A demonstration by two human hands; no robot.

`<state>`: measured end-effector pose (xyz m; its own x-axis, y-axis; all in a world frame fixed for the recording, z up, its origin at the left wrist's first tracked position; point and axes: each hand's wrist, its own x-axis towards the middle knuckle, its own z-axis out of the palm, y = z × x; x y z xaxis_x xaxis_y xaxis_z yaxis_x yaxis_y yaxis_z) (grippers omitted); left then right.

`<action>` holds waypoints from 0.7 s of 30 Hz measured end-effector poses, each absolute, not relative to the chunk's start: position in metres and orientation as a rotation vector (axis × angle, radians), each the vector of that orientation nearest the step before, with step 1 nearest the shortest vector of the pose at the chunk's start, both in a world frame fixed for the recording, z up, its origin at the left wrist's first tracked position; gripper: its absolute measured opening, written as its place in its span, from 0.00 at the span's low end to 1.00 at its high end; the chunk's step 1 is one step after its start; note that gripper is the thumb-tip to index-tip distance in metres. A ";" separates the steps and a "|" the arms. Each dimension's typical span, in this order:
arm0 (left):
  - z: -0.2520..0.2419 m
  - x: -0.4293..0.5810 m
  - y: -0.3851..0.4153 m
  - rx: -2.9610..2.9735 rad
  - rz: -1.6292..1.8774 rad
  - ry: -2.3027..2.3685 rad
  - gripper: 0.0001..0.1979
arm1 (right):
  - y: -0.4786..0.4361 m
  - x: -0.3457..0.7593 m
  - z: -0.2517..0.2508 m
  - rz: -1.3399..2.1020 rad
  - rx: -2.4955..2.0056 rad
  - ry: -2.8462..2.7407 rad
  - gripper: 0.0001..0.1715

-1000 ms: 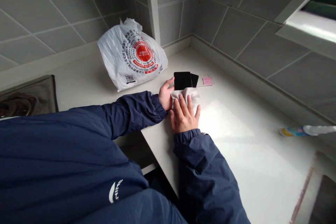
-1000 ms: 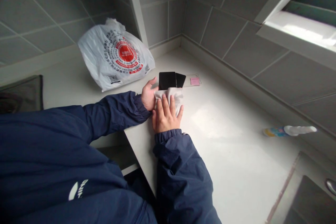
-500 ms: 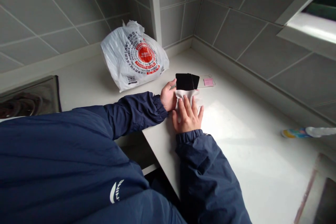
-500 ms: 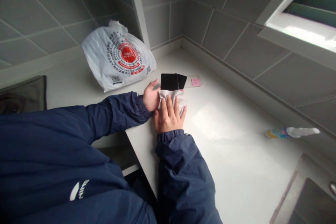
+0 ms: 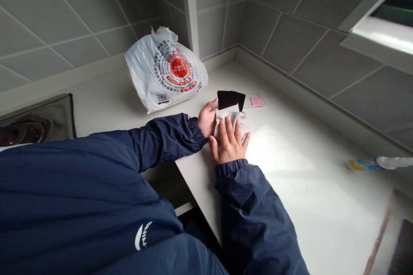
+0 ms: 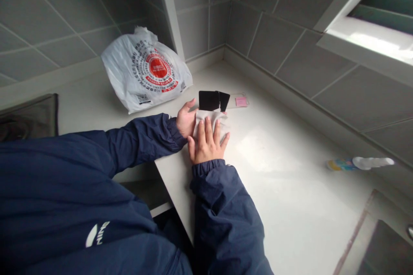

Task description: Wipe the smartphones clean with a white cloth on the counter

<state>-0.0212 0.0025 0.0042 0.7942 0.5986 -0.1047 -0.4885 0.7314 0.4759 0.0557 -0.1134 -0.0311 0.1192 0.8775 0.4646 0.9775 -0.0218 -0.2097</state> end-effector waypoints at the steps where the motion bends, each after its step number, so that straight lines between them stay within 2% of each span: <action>1: 0.004 -0.021 0.003 0.440 0.611 0.268 0.34 | -0.113 0.056 -0.032 -0.281 -1.914 -1.806 0.34; 9: 0.000 -0.023 0.004 0.384 0.528 0.248 0.35 | -0.110 0.059 -0.038 -0.341 -1.793 -1.816 0.32; 14: -0.001 -0.023 0.000 0.351 0.451 0.237 0.35 | -0.109 0.059 -0.037 -0.337 -1.880 -1.725 0.37; 17: -0.001 -0.024 -0.001 0.362 0.377 0.260 0.36 | -0.109 0.059 -0.036 -0.345 -1.836 -1.788 0.35; 21: 0.002 -0.022 -0.003 0.367 0.456 0.256 0.35 | -0.108 0.060 -0.036 -0.337 -1.917 -1.666 0.36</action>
<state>-0.0224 -0.0026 0.0023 0.8677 0.4714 -0.1578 -0.3806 0.8341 0.3992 0.0601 -0.1084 -0.0357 0.1913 0.8217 0.5368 0.9658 -0.0600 -0.2523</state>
